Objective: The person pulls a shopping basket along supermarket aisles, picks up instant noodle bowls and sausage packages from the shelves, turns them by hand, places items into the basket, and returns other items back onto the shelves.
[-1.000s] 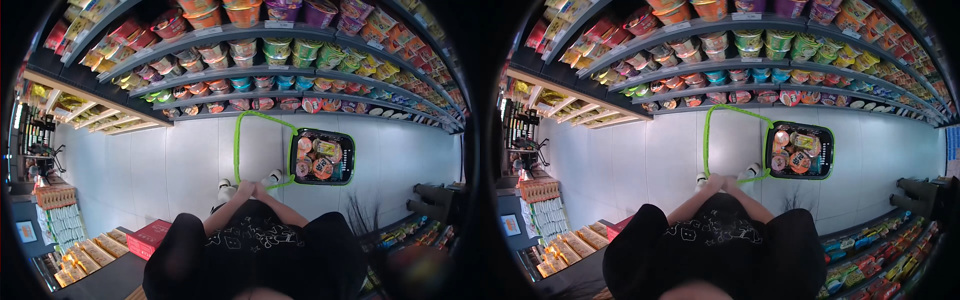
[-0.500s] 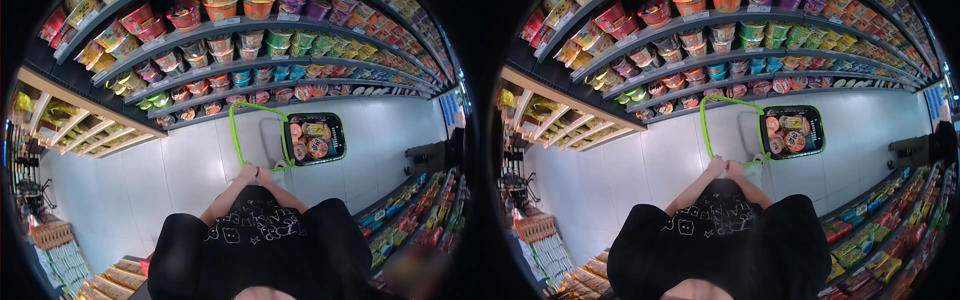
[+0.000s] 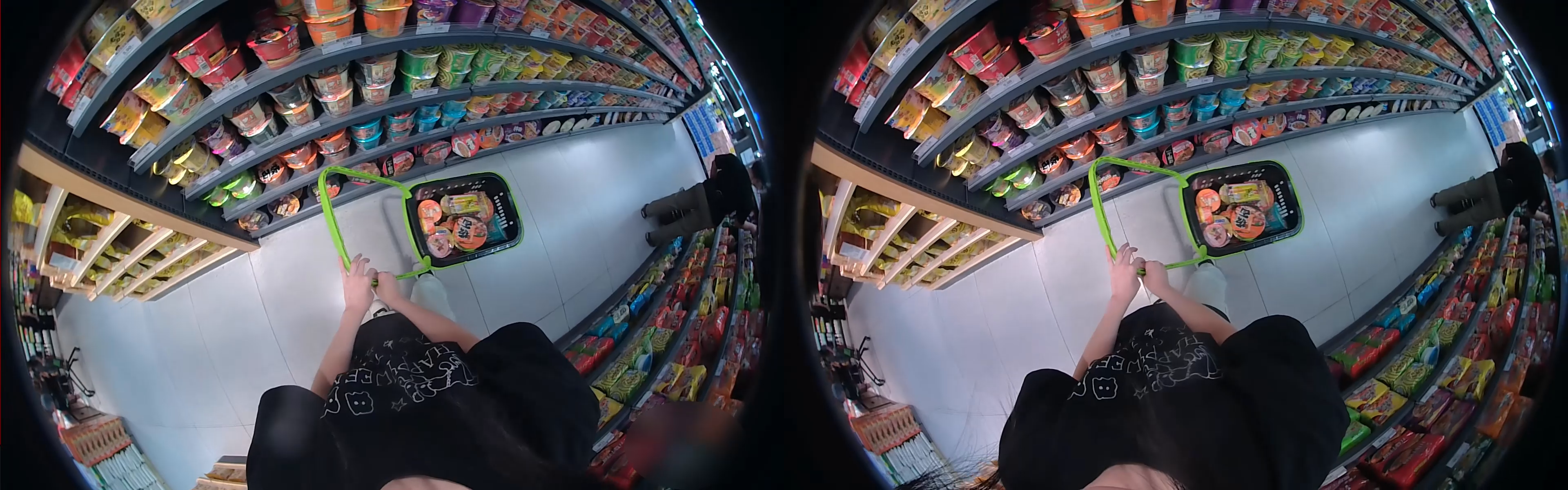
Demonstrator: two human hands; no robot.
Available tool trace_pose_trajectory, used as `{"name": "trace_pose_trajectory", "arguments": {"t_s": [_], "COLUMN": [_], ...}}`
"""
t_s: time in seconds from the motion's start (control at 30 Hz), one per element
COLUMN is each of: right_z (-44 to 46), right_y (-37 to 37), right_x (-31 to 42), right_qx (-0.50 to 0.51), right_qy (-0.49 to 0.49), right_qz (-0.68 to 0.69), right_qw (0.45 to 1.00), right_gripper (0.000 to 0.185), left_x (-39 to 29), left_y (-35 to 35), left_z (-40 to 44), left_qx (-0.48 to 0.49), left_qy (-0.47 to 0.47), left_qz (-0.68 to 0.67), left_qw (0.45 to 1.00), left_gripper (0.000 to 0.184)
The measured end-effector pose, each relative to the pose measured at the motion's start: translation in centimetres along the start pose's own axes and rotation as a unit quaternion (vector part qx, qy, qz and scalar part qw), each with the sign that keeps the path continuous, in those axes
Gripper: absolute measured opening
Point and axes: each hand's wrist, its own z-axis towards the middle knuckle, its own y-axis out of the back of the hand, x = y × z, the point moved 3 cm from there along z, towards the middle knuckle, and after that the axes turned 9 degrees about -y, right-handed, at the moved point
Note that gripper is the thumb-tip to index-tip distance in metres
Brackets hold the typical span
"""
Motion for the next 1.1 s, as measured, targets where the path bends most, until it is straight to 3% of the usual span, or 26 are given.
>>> {"name": "trace_pose_trajectory", "arguments": {"t_s": [0.07, 0.2, 0.27, 0.3, 0.33, 0.37, 0.43, 0.47, 0.53, 0.57, 0.67, 0.73, 0.9, 0.97, 1.0, 1.07, 1.1], "right_z": [0.0, -0.6, -0.2, 0.0, -0.1, -0.2, -0.2, 0.0, 1.0, 1.1, 1.4, 1.6, 3.4, 4.6, 5.1, 6.1, 6.7], "right_y": [0.0, -0.2, -1.4, -1.6, -1.5, -1.4, -0.7, -0.2, 0.5, 0.9, 1.9, 2.3, 7.1, 9.3, 10.7, 16.5, 18.4], "right_x": [0.3, 1.2, 0.7, 0.9, 0.6, 0.6, 0.6, 0.6, 0.8, 0.3, -1.5, -3.3, -6.5, -9.0, -10.0, -10.8, -11.7], "right_qx": [0.009, -0.034, 0.038, 0.057, 0.053, 0.055, 0.053, 0.052, 0.104, 0.102, 0.132, 0.163, 0.248, 0.27, 0.286, 0.326, 0.364], "right_qy": [-0.017, 0.047, -0.017, -0.036, -0.037, -0.009, 0.013, 0.011, -0.015, -0.016, -0.014, 0.027, 0.013, 0.033, 0.044, 0.073, 0.103], "right_qz": [-0.023, 0.108, -0.014, 0.011, 0.011, -0.028, -0.055, -0.054, -0.07, -0.066, -0.076, -0.141, -0.163, -0.134, -0.102, 0.052, 0.07], "right_qw": [1.0, 0.992, 0.999, 0.998, 0.998, 0.998, 0.997, 0.997, 0.992, 0.992, 0.988, 0.976, 0.955, 0.953, 0.952, 0.941, 0.923], "right_gripper": [0.011, 0.014, 0.013, 0.011, 0.011, 0.011, 0.014, 0.014, 0.015, 0.015, 0.019, 0.022, 0.027, 0.026, 0.026, 0.023, 0.029], "left_x": [-0.6, -0.4, 0.3, 1.4, 2.2, 3.3, 6.2, 6.6, 7.4, 7.4, 6.5, 4.4, 0.7, -1.1, -2.6, -6.5, -8.4], "left_y": [2.2, 3.1, 2.9, 3.8, 3.9, 3.3, 1.6, 1.1, 0.2, -0.5, -2.5, -2.6, -4.8, -6.5, -6.2, -6.8, -7.6], "left_z": [0.5, 1.3, 2.2, 3.4, 4.1, 5.0, 6.1, 6.3, 7.2, 7.3, 7.2, 7.7, 10.5, 12.5, 13.8, 17.2, 18.6], "left_qx": [-0.007, -0.064, -0.105, -0.159, -0.218, -0.217, -0.273, -0.272, -0.167, -0.165, -0.199, -0.189, -0.222, -0.292, -0.296, -0.235, -0.237], "left_qy": [-0.005, 0.055, 0.093, 0.128, 0.162, 0.16, 0.211, 0.21, 0.316, 0.314, 0.292, 0.35, 0.338, 0.283, 0.291, 0.347, 0.346], "left_qz": [-0.037, -0.056, -0.048, -0.046, -0.042, -0.044, -0.14, -0.14, -0.218, -0.216, -0.21, -0.331, -0.358, -0.3, -0.295, -0.515, -0.533], "left_qw": [0.999, 0.995, 0.989, 0.978, 0.961, 0.962, 0.928, 0.929, 0.908, 0.91, 0.912, 0.856, 0.841, 0.863, 0.861, 0.748, 0.735], "left_gripper": [0.024, 0.04, 0.047, 0.058, 0.07, 0.07, 0.082, 0.082, 0.085, 0.085, 0.084, 0.082, 0.071, 0.047, 0.047, 0.019, 0.019]}}
